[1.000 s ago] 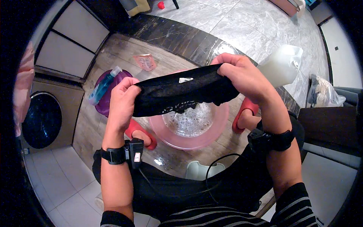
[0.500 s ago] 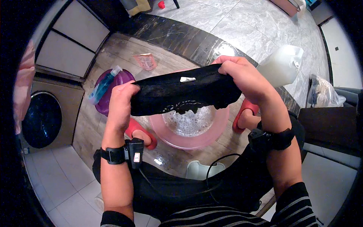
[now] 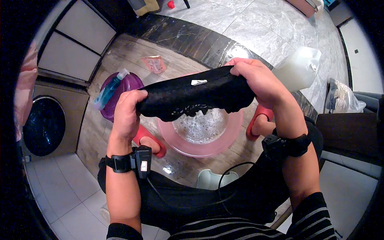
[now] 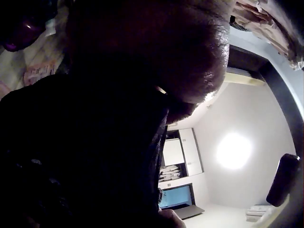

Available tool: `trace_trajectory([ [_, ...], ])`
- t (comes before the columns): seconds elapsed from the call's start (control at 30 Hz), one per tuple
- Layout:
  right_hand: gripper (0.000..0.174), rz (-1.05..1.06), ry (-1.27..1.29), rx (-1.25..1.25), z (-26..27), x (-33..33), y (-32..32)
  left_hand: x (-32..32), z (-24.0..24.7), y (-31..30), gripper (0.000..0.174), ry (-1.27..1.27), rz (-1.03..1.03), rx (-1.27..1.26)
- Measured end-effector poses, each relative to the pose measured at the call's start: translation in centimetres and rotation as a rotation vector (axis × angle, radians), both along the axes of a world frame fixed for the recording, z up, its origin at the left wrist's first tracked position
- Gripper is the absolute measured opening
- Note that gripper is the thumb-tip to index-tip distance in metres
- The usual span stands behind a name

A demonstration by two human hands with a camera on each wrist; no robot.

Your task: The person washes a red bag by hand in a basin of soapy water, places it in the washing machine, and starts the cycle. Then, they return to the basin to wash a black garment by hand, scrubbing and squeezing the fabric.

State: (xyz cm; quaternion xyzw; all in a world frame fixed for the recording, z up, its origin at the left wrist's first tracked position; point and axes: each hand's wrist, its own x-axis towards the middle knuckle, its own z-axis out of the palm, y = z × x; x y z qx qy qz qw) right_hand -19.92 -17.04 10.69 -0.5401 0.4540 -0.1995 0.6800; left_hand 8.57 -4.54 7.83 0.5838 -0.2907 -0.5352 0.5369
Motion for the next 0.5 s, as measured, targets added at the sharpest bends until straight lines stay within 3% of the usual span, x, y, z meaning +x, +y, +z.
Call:
trace_trajectory([
  [0.37,0.018,-0.097,-0.060,0.092,-0.5,1.0,0.7,-3.0,1.3,-0.6,0.023,0.044,0.041,0.056],
  [0.5,0.021,0.024,-0.190,0.181,-1.9,2.5,2.5,-4.8,0.3,-0.5,0.030,0.160,-0.077,0.028],
])
